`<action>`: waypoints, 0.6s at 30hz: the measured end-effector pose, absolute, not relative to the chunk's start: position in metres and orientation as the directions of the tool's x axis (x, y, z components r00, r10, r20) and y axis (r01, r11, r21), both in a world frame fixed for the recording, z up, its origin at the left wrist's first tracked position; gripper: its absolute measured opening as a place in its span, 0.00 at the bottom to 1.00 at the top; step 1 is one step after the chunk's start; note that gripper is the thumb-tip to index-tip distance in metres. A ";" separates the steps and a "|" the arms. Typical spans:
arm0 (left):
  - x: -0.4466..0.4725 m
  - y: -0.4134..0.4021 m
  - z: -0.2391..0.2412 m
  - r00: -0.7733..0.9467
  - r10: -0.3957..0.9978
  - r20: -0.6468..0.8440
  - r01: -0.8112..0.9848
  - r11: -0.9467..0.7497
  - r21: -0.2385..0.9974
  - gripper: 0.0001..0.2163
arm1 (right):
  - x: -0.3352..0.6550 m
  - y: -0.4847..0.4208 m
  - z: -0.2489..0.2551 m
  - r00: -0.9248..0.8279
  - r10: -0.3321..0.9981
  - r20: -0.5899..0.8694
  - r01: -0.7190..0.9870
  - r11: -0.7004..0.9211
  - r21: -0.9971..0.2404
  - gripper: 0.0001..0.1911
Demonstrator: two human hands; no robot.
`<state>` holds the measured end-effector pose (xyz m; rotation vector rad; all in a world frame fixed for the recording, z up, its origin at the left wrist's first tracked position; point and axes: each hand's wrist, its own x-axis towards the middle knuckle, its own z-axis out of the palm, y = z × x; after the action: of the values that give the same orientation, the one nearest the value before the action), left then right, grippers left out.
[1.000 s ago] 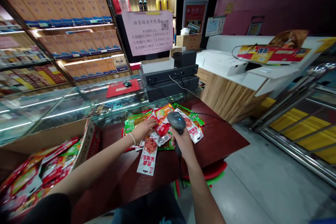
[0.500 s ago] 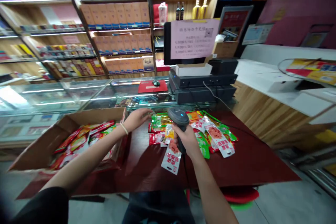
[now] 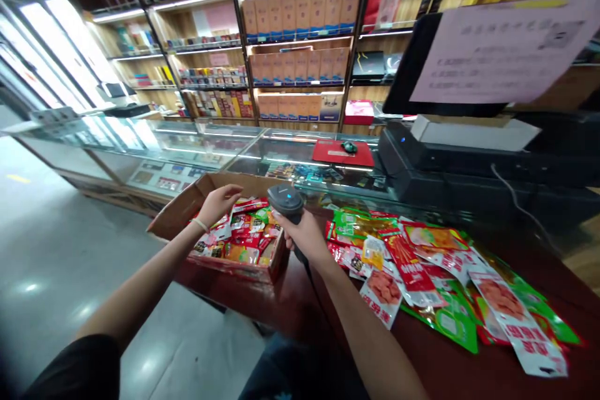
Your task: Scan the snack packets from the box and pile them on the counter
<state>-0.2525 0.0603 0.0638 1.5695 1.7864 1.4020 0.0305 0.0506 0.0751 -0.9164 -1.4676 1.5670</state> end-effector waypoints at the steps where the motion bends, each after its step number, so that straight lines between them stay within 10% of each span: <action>1: -0.263 0.058 0.061 -0.324 0.889 0.322 0.543 -0.103 0.833 0.08 | 0.020 0.054 0.073 -0.451 0.893 0.002 -0.061 -0.029 -0.998 0.21; 11: -0.338 0.080 0.032 -0.334 0.928 0.165 0.517 0.034 0.856 0.12 | -0.026 0.074 0.053 -0.508 0.859 -0.063 0.063 -0.036 -0.997 0.18; 18: -0.362 0.133 -0.007 -0.117 0.990 0.073 0.788 0.048 0.613 0.15 | -0.029 0.079 0.045 -0.514 0.845 -0.144 0.058 -0.133 -0.989 0.18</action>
<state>-0.3620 0.1330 -0.0072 1.7896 1.9628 0.7471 -0.0293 0.0791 0.0451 -1.0245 -1.5448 1.7096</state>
